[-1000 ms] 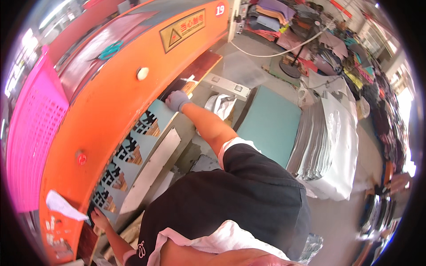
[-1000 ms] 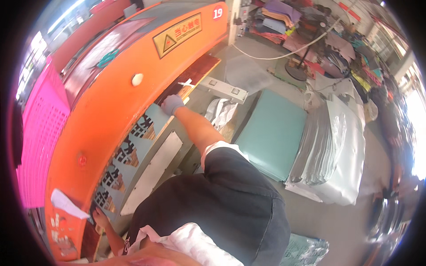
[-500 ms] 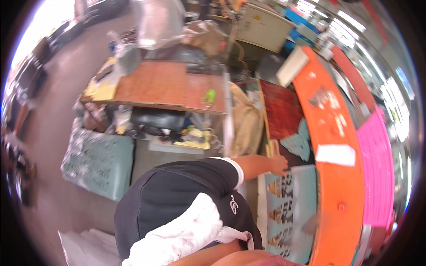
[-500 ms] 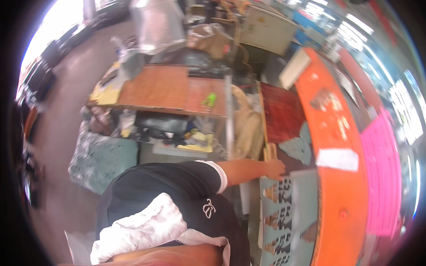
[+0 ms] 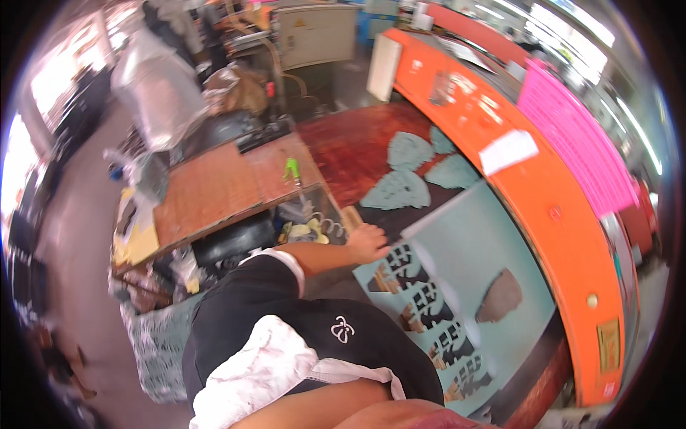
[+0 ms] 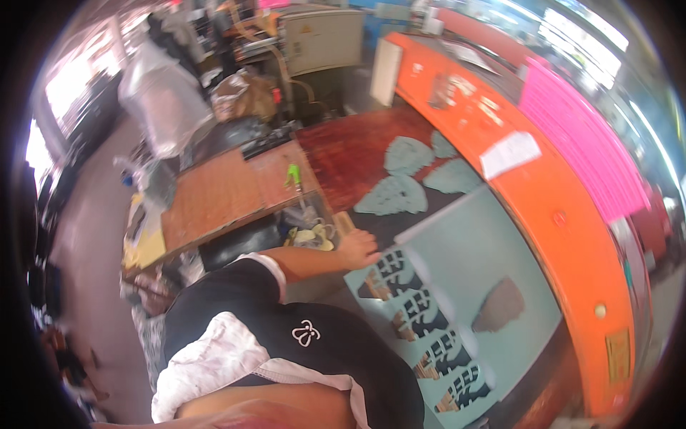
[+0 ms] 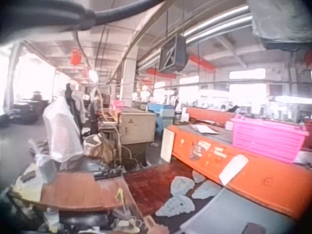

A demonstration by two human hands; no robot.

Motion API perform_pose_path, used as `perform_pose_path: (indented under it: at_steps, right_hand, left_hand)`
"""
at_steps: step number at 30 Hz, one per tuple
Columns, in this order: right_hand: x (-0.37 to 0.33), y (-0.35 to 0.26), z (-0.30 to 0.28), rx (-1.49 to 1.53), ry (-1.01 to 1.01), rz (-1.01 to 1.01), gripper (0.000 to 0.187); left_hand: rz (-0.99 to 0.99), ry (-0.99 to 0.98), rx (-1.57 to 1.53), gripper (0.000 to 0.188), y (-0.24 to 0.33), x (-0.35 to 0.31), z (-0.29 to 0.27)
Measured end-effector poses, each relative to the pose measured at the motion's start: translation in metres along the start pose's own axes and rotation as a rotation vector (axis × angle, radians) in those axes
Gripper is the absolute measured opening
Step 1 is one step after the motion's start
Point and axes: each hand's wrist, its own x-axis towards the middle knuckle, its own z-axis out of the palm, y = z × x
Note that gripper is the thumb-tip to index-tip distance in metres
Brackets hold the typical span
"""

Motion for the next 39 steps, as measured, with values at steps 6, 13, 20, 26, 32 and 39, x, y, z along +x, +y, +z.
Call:
perform_pose_path:
  at_steps: [6, 13, 20, 26, 32, 39]
  right_hand:
    - [-0.053, -0.025, -0.033, -0.180, 0.022, 0.032, 0.050]
    - [-0.050, -0.033, -0.033, -0.224, 0.130, -0.126, 0.047]
    - [-0.020, -0.063, -0.041, 0.155, 0.058, -0.053, 0.038]
    - [0.010, -0.213, 0.035, 0.200, -0.102, -0.532, 0.068]
    - [-0.003, -0.340, 0.100, -0.314, -0.379, -0.242, 0.085]
    - [0.011, -0.353, 0.105, -0.318, -0.398, -0.198, 0.085]
  left_hand:
    - [0.041, -0.098, 0.047, 0.027, 0.002, -0.027, -0.029]
    - [0.105, -0.073, -0.304, 0.016, 0.066, 0.060, -0.013]
    - [0.311, -0.269, -0.465, 0.031, 0.196, 0.100, 0.082]
    - [0.241, -0.390, -0.360, 0.042, 0.209, 0.090, 0.101]
    - [0.181, -0.361, -0.393, 0.043, 0.207, 0.091, 0.106]
    - [0.220, -0.381, -0.361, 0.042, 0.205, 0.091, 0.108]
